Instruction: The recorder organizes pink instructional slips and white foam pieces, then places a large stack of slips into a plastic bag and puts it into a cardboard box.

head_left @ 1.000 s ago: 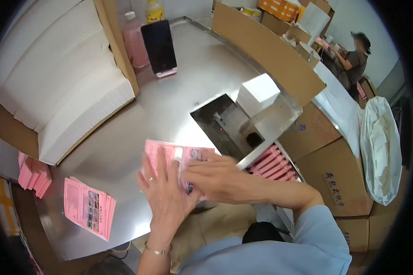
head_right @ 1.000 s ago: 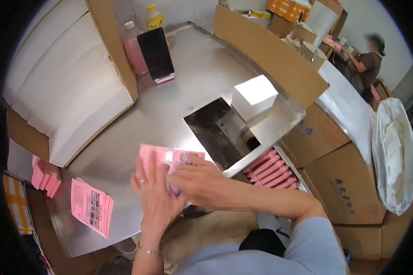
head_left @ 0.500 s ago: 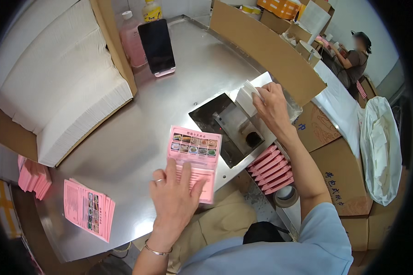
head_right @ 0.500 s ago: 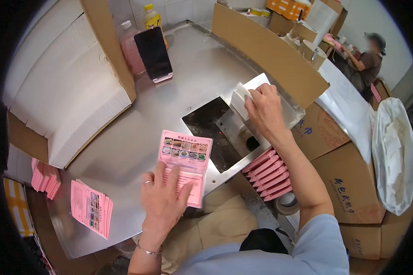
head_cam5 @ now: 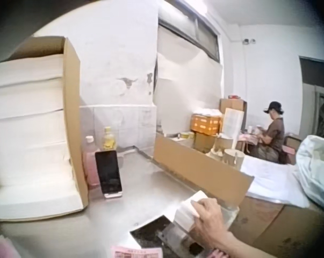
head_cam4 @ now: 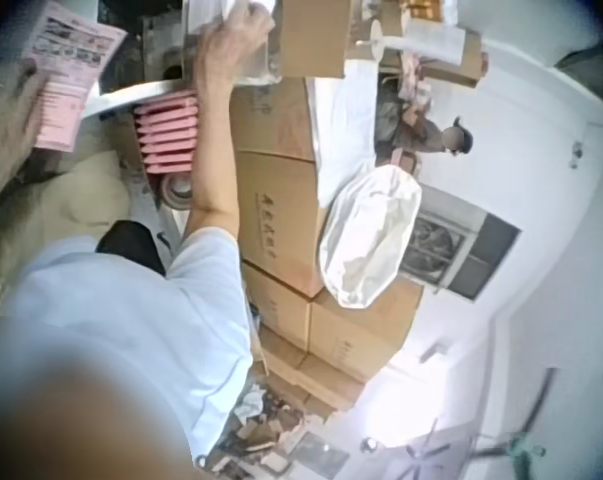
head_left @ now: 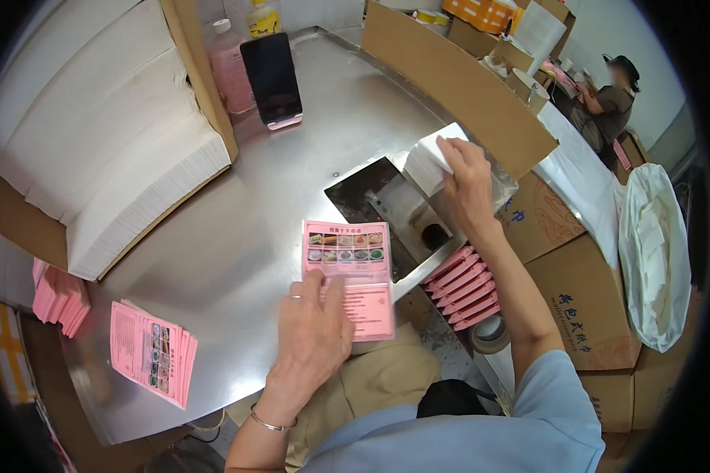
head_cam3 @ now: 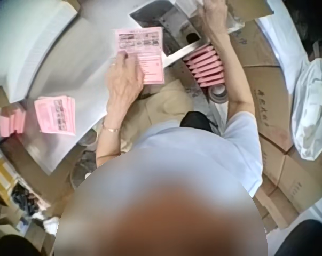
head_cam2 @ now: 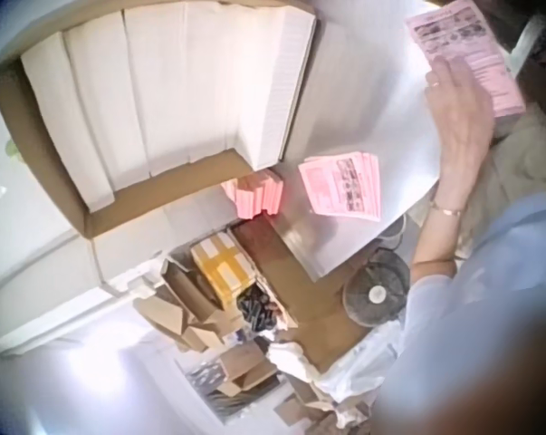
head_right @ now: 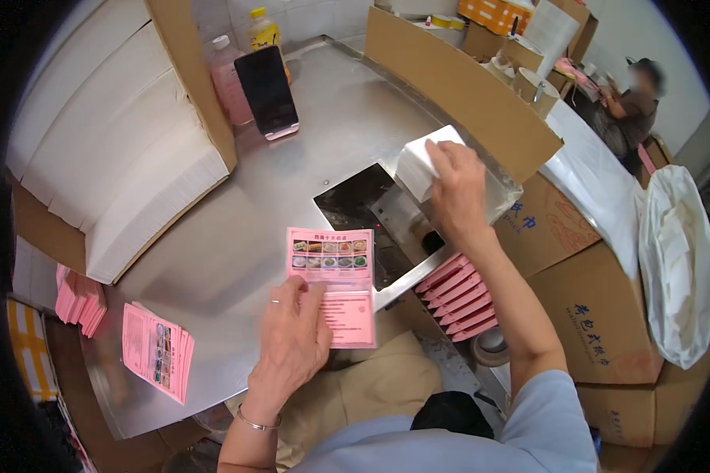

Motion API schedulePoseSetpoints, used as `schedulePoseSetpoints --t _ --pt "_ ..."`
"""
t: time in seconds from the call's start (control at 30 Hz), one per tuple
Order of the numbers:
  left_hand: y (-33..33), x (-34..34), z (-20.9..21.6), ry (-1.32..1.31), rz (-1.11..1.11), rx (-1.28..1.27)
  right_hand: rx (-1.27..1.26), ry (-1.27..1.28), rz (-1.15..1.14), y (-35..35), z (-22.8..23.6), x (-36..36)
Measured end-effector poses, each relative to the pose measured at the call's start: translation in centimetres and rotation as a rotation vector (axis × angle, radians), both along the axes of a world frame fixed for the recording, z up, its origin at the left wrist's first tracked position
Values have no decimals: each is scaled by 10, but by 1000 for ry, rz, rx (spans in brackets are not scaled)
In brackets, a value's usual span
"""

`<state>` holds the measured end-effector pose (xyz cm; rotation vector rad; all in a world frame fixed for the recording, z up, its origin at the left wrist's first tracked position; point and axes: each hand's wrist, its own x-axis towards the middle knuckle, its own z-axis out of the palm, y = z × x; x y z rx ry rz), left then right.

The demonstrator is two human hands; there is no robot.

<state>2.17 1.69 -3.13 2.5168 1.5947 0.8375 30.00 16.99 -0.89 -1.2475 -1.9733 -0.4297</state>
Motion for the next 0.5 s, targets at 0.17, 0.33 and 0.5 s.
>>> schedulePoseSetpoints --t 0.17,0.33,0.5 --pt "-6 -17 26 -48 104 -124 -481 63 823 -121 -22 -102" --pt "0 4 27 -98 103 -159 -309 -336 448 -65 -35 -125" --pt "-23 -34 23 -294 108 -262 -460 127 361 -15 -59 -72"
